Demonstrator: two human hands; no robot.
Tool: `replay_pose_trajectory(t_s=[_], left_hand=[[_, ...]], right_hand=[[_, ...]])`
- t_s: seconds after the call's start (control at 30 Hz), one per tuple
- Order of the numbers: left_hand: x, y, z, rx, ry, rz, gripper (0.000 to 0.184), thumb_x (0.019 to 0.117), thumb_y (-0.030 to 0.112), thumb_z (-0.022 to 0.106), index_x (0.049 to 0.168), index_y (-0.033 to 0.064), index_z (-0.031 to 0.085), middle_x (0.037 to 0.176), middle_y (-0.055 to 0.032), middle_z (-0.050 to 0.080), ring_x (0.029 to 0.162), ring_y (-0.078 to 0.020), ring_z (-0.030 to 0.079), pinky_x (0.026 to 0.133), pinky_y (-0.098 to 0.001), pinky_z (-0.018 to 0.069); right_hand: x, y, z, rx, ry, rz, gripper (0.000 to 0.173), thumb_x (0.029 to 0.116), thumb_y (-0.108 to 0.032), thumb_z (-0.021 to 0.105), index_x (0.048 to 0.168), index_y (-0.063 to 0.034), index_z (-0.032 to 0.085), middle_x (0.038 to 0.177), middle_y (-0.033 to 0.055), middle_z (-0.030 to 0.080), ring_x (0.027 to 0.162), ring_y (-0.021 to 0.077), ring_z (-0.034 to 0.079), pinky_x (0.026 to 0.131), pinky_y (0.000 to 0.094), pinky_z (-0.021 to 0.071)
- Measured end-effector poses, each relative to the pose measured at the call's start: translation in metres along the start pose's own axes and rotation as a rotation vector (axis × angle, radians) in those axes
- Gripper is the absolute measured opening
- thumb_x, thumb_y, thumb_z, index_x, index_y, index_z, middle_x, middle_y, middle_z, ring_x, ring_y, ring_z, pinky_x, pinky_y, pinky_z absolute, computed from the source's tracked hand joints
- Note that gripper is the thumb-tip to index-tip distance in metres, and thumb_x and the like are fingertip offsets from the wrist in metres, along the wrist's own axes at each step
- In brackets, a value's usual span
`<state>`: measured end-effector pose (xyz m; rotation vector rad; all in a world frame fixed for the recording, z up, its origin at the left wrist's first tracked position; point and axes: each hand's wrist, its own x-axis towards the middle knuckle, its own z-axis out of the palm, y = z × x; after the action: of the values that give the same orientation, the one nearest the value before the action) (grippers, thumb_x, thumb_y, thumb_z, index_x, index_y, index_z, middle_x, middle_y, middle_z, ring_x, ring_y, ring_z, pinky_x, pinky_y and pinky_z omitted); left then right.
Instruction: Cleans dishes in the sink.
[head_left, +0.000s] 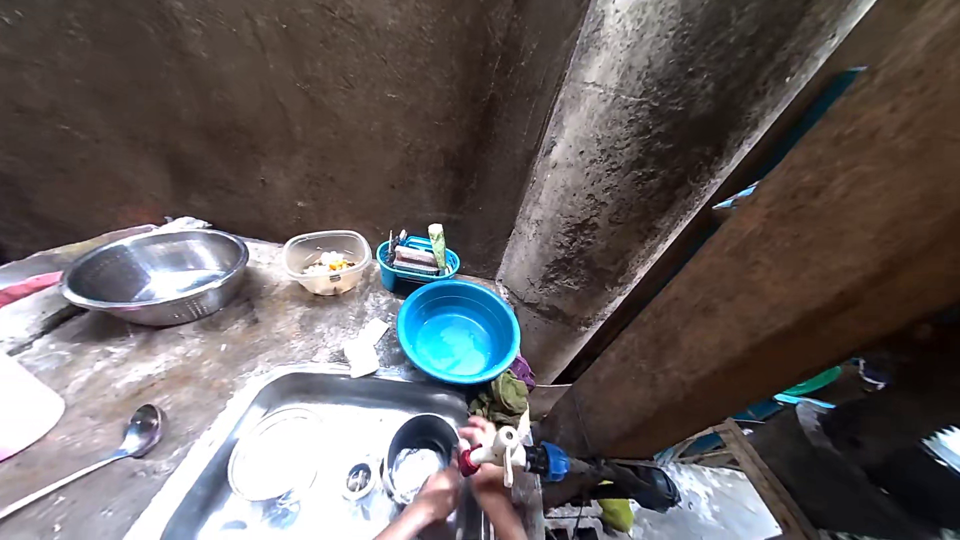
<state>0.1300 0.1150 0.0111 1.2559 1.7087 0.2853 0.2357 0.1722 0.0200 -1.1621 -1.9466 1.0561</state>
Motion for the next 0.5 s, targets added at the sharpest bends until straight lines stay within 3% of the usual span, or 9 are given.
replay_pose_trajectory(t_s=[0.1,0.17,0.2,0.3,0.37,0.4,0.43,0.47,0.5], left_hand=[[-0.028,0.008,0.005,0.393,-0.116,0.072,0.035,0.1037,0.01,0.051,0.134,-0.006,0.059,0.137,-0.0289,0.059,0.13,-0.0467,0.053,0.106,-0.0631,0.0409],[-0.032,-0.012,0.005,0.454,-0.039,0.192,0.031,0.1042,0.005,0.047,0.128,-0.011,0.06,0.131,-0.0308,0.059,0.127,-0.0466,0.055,0.105,-0.0605,0.0425],[-0.04,-0.018,-0.002,0.467,-0.052,0.239,0.029,0.1036,0.002,0.047,0.123,-0.0133,0.062,0.128,-0.0326,0.061,0.123,-0.0485,0.058,0.103,-0.0613,0.044],[-0.054,-0.025,-0.023,0.63,-0.179,0.359,0.023,0.0992,-0.002,0.052,0.112,-0.0126,0.068,0.117,-0.0326,0.067,0.118,-0.05,0.061,0.103,-0.0625,0.0429],[-0.056,-0.024,-0.03,0.659,-0.131,0.398,0.023,0.0943,-0.002,0.061,0.114,-0.0059,0.071,0.12,-0.0255,0.069,0.126,-0.0452,0.057,0.116,-0.0615,0.029],[-0.055,-0.028,-0.031,0.524,-0.037,0.407,0.029,0.0894,-0.004,0.064,0.118,-0.0045,0.071,0.125,-0.0243,0.067,0.133,-0.0437,0.051,0.121,-0.0591,0.0229],[-0.056,-0.037,-0.027,0.335,0.152,0.417,0.034,0.0853,-0.005,0.064,0.118,-0.0032,0.072,0.127,-0.0236,0.067,0.134,-0.0418,0.052,0.118,-0.0555,0.032],[-0.055,-0.047,-0.016,0.083,0.399,0.415,0.037,0.0821,-0.005,0.062,0.119,-0.0076,0.069,0.129,-0.0288,0.064,0.133,-0.0452,0.052,0.113,-0.0578,0.0376],[-0.053,-0.051,-0.003,-0.201,0.603,0.36,0.047,0.0824,-0.001,0.059,0.127,-0.016,0.059,0.136,-0.0373,0.054,0.135,-0.0512,0.046,0.115,-0.0603,0.0335]], right_hand=[[-0.021,-0.022,0.01,0.475,-0.231,0.27,0.018,0.0994,0.0,0.057,0.11,0.0111,0.065,0.097,0.0126,0.073,0.089,0.0109,0.07,0.084,0.0254,0.0578],[-0.01,-0.026,0.008,0.436,-0.43,0.432,0.019,0.105,-0.004,0.049,0.103,0.0078,0.063,0.081,0.0062,0.069,0.072,0.0082,0.067,0.071,0.0245,0.0572],[0.001,-0.02,0.006,0.272,-0.534,0.426,0.021,0.106,-0.006,0.047,0.106,0.0082,0.063,0.085,0.0088,0.068,0.076,0.0104,0.066,0.074,0.0261,0.0563],[0.027,-0.005,0.011,-0.461,-0.834,0.339,0.042,0.1084,-0.022,0.047,0.134,0.0092,0.057,0.135,0.0286,0.059,0.129,0.0352,0.057,0.111,0.0496,0.0409],[0.035,0.006,0.038,-0.762,-0.837,0.265,0.043,0.1072,-0.024,0.048,0.134,0.0086,0.057,0.137,0.0305,0.058,0.131,0.0423,0.055,0.109,0.0581,0.0417],[0.036,0.006,0.051,-0.821,-0.802,0.22,0.041,0.1061,-0.02,0.048,0.133,0.0091,0.057,0.135,0.0309,0.059,0.128,0.0437,0.058,0.106,0.059,0.0451],[0.034,-0.004,0.059,-0.819,-0.782,0.197,0.039,0.1062,-0.017,0.048,0.135,0.009,0.056,0.136,0.0307,0.058,0.128,0.0436,0.057,0.105,0.0581,0.0452],[0.031,-0.008,0.064,-0.745,-0.777,0.184,0.039,0.1063,-0.016,0.049,0.136,0.0089,0.055,0.137,0.0306,0.058,0.13,0.0435,0.055,0.107,0.058,0.0434],[0.028,-0.011,0.071,-0.627,-0.785,0.218,0.04,0.1064,-0.018,0.05,0.137,0.0072,0.056,0.139,0.0293,0.058,0.133,0.0422,0.054,0.111,0.0572,0.0406]])
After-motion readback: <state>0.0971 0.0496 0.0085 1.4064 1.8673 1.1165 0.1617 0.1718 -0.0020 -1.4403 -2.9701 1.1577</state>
